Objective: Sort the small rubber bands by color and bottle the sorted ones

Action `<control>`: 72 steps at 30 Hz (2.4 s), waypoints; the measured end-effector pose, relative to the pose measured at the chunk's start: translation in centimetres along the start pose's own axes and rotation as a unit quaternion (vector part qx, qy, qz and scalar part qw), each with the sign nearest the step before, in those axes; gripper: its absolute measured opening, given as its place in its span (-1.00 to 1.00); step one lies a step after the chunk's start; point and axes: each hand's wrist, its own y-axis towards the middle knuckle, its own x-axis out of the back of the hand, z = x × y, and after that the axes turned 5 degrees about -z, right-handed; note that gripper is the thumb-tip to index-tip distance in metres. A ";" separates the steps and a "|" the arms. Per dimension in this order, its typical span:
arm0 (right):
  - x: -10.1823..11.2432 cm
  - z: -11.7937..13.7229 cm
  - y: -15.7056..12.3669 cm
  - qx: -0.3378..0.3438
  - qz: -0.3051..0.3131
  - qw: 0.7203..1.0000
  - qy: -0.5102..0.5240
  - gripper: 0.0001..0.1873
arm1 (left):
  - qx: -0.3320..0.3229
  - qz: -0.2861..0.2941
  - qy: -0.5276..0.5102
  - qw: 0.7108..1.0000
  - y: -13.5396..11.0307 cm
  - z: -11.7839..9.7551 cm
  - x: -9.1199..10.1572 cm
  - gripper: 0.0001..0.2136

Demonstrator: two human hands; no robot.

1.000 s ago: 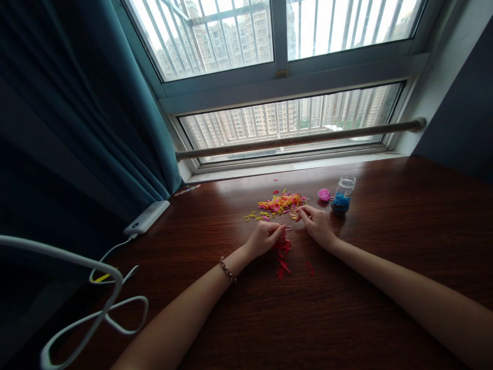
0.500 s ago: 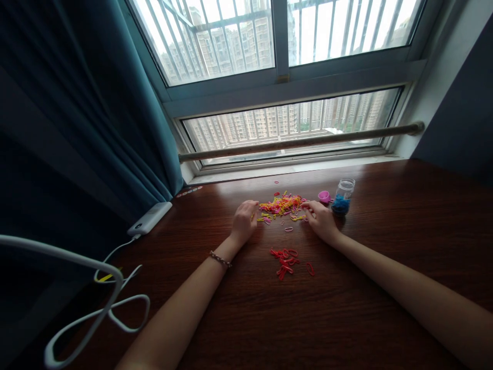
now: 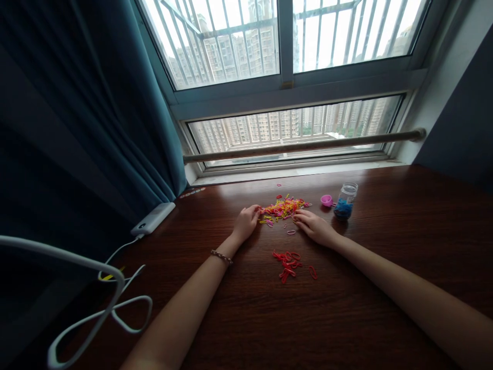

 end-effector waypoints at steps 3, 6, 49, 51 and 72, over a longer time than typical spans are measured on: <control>0.4 0.8 -0.1 0.020 0.017 0.999 0.030 -0.73 | 0.026 -0.024 -0.034 0.999 0.1 0.6 0.1 -0.78; 0.7 1.4 -0.1 0.040 0.025 0.998 0.052 -0.72 | 0.036 -0.033 -0.032 0.998 0.2 1.0 0.2 -0.81; 0.4 0.5 0.0 0.032 -0.047 0.998 -0.001 -0.77 | 0.005 -0.043 -0.024 0.999 0.1 1.6 -0.8 -0.79; 0.4 0.4 0.0 0.028 -0.054 0.998 0.008 -0.76 | 0.008 -0.051 -0.028 0.998 0.1 1.6 -0.7 -0.81; 0.6 0.5 0.0 -0.021 -0.121 0.992 0.041 -0.74 | 0.010 -0.127 -0.060 0.990 0.0 0.5 0.2 -0.85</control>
